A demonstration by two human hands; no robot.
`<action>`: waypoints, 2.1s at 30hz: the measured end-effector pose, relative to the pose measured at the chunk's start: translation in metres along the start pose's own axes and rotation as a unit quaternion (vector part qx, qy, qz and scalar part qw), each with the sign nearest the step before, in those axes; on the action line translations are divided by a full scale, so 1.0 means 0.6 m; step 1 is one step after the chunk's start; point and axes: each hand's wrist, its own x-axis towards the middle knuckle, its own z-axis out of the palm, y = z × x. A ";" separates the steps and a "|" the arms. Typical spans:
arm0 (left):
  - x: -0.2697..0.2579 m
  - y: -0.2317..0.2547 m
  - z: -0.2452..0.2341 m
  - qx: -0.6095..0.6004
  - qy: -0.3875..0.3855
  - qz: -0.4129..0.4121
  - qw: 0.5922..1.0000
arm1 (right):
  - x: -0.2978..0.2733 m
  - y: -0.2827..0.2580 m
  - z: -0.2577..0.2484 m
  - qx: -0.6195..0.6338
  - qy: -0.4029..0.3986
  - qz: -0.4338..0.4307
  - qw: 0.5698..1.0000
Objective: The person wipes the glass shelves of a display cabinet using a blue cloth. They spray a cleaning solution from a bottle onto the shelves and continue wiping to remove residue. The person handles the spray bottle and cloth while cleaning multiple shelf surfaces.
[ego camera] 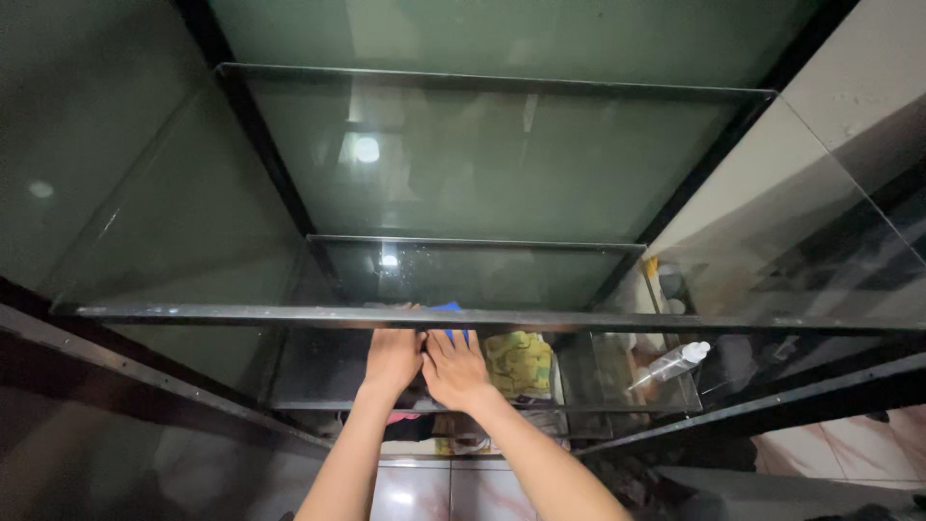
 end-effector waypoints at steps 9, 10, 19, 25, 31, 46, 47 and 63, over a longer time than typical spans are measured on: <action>-0.012 0.144 0.014 -0.071 -0.055 0.049 0.995 | -0.091 0.138 -0.046 0.042 -0.098 0.078 0.991; -0.010 0.163 0.034 -0.060 -0.071 0.046 0.995 | -0.104 0.159 -0.049 0.030 -0.061 0.103 0.992; -0.019 0.238 0.182 0.046 -0.236 -0.067 0.968 | -0.198 0.249 -0.063 0.029 0.104 0.207 0.972; -0.017 0.141 0.129 0.107 -0.289 -0.060 0.949 | -0.208 0.236 -0.055 0.020 0.100 0.210 0.972; -0.050 -0.053 0.007 0.188 -0.231 -0.173 0.939 | -0.222 0.227 -0.051 0.006 0.098 0.205 0.974; -0.033 0.154 0.072 0.065 -0.300 -0.131 0.943 | -0.220 0.195 -0.064 -0.083 0.087 0.196 0.973; -0.029 0.173 0.080 0.051 -0.310 -0.113 0.943 | -0.218 0.193 -0.064 -0.087 0.083 0.200 0.972; -0.046 -0.199 -0.054 0.221 -0.131 -0.236 0.937 | -0.213 0.186 -0.058 -0.104 0.083 0.199 0.971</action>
